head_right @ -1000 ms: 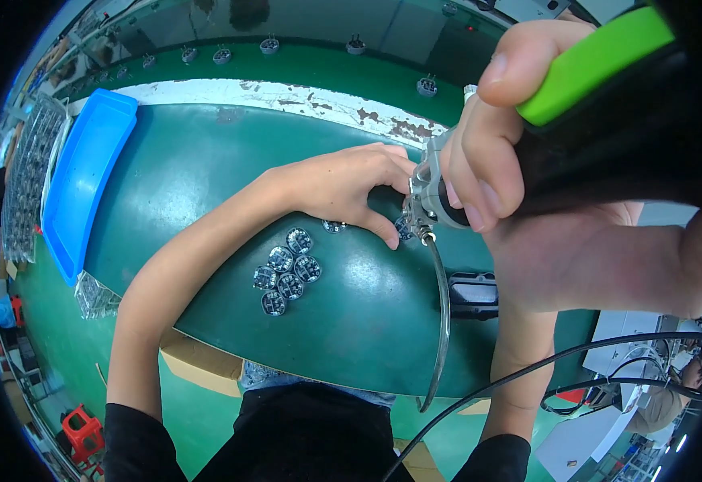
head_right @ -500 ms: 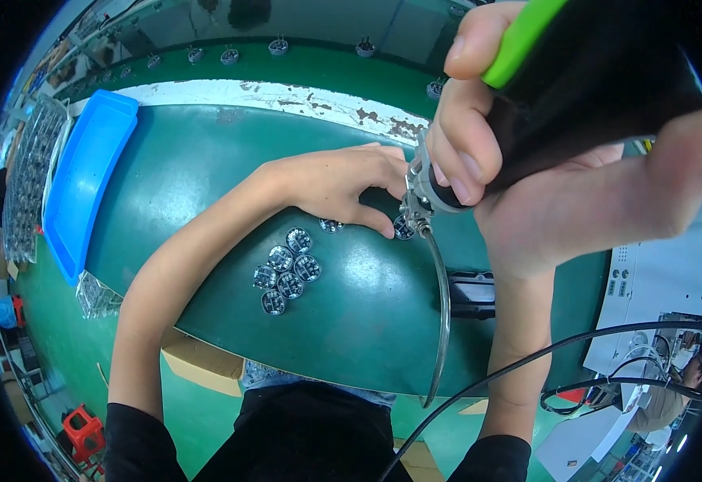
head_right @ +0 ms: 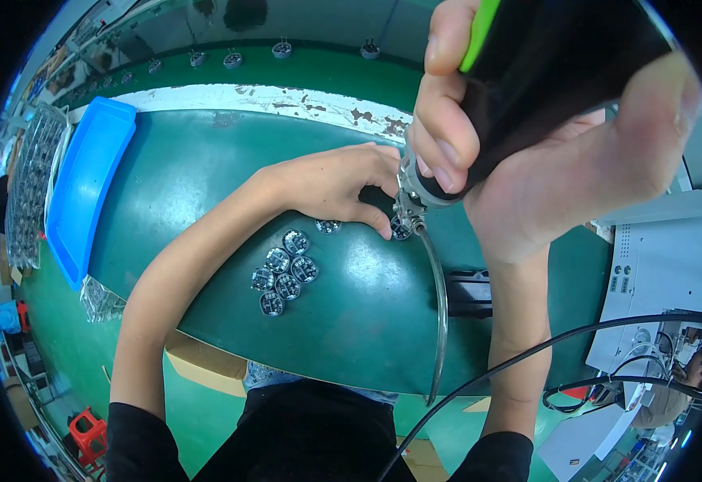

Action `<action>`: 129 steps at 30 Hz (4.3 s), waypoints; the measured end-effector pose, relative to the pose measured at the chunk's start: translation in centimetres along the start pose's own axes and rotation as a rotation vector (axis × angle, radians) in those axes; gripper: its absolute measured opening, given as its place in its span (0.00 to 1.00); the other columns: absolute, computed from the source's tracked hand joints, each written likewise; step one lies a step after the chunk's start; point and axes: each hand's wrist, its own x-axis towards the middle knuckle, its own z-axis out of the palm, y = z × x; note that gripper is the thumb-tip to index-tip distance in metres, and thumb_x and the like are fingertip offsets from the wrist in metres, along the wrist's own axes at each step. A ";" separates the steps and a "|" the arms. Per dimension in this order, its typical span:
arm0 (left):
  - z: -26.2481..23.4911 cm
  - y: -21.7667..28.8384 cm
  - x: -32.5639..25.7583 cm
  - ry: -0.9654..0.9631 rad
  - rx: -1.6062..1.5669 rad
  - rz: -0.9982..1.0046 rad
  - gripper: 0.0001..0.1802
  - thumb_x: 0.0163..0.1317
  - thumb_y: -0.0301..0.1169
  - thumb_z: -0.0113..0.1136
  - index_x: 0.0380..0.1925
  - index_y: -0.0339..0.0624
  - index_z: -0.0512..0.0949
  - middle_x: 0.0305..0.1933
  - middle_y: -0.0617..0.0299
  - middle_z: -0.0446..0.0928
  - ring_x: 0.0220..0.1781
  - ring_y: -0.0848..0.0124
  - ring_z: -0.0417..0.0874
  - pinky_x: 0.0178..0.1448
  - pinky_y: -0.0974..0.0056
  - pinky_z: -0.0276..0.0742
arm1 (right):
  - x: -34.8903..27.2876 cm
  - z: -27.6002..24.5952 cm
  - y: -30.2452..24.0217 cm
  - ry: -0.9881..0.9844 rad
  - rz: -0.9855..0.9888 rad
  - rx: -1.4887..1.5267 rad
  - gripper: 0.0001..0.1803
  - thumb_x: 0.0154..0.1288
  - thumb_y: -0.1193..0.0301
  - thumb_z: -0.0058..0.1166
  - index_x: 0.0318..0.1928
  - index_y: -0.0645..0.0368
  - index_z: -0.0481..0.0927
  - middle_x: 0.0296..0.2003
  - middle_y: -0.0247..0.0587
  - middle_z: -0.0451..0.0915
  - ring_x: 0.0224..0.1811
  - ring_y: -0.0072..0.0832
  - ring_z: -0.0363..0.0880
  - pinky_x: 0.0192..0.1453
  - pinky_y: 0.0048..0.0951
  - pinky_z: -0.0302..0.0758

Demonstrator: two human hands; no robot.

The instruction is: The person assembles small metal components using a power screwdriver on an industrial production line.

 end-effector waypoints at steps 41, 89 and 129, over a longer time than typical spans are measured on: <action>-0.8 0.4 0.2 0.013 -0.053 -0.033 0.20 0.51 0.37 0.81 0.32 0.39 0.78 0.33 0.60 0.75 0.44 0.59 0.77 0.52 0.55 0.74 | -1.8 -2.3 -0.6 -0.128 -0.060 0.061 0.48 0.60 0.23 0.48 0.50 0.60 0.71 0.21 0.28 0.69 0.17 0.17 0.69 0.27 0.20 0.69; -9.6 -6.8 -4.0 0.706 0.767 -0.926 0.26 0.58 0.50 0.75 0.47 0.42 0.87 0.42 0.57 0.86 0.47 0.55 0.88 0.52 0.54 0.84 | -1.3 -1.9 -3.7 0.036 -0.130 -0.062 0.58 0.53 0.12 0.40 0.48 0.61 0.70 0.21 0.27 0.66 0.17 0.15 0.66 0.25 0.19 0.67; -0.6 1.0 -0.2 -0.047 0.044 -0.046 0.19 0.56 0.43 0.78 0.42 0.45 0.87 0.52 0.65 0.83 0.60 0.63 0.75 0.68 0.57 0.64 | -0.3 -0.3 -0.5 -0.247 -0.170 -0.054 0.54 0.54 0.16 0.47 0.51 0.59 0.70 0.23 0.30 0.72 0.19 0.18 0.72 0.28 0.21 0.72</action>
